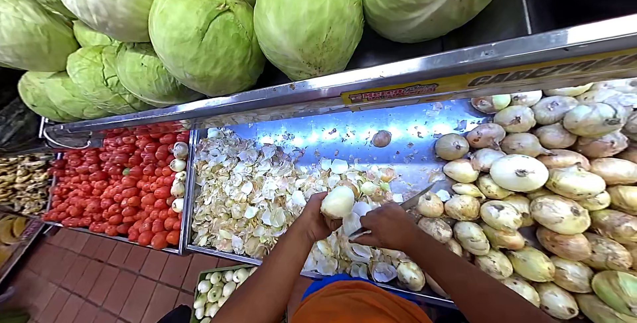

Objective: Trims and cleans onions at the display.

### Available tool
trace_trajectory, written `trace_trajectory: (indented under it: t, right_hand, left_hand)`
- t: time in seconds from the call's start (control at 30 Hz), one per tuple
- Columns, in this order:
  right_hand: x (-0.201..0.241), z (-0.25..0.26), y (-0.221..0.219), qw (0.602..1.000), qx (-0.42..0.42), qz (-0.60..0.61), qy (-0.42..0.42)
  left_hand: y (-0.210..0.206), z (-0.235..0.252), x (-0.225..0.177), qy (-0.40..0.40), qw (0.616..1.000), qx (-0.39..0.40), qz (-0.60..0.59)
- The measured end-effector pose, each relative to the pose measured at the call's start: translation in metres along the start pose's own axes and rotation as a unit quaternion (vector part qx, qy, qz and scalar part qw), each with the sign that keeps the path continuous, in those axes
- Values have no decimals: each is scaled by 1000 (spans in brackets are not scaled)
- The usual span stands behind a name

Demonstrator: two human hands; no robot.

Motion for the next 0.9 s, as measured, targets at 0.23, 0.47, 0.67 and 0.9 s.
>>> trace_trajectory:
  t: [0.23,0.47,0.67,0.9]
  right_hand:
    - [-18,-18,16,956,199,144,-160]
    - [-8,-14,14,926,238,166,-241]
    - [-3,-9,6,926,262,148,-227]
    - [-3,4,-11,964,196,35,-174]
  left_hand:
    - [5,-12,-9,-44,995,-21,83]
    - [1,-14,-5,-79,967,-38,239]
    - [-10,-11,9,-138,951,-92,262]
    - [-3,8,20,-167,945,-211,186]
Point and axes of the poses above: each hand's wrist, its own z-axis towards the middle knuckle, its own y-axis out of the back of the hand, x = y × z, the point moved 6 cm from there along z, towards the middle knuckle, and after that the axes turned 11 degrees about x, right-handed, at the moved point
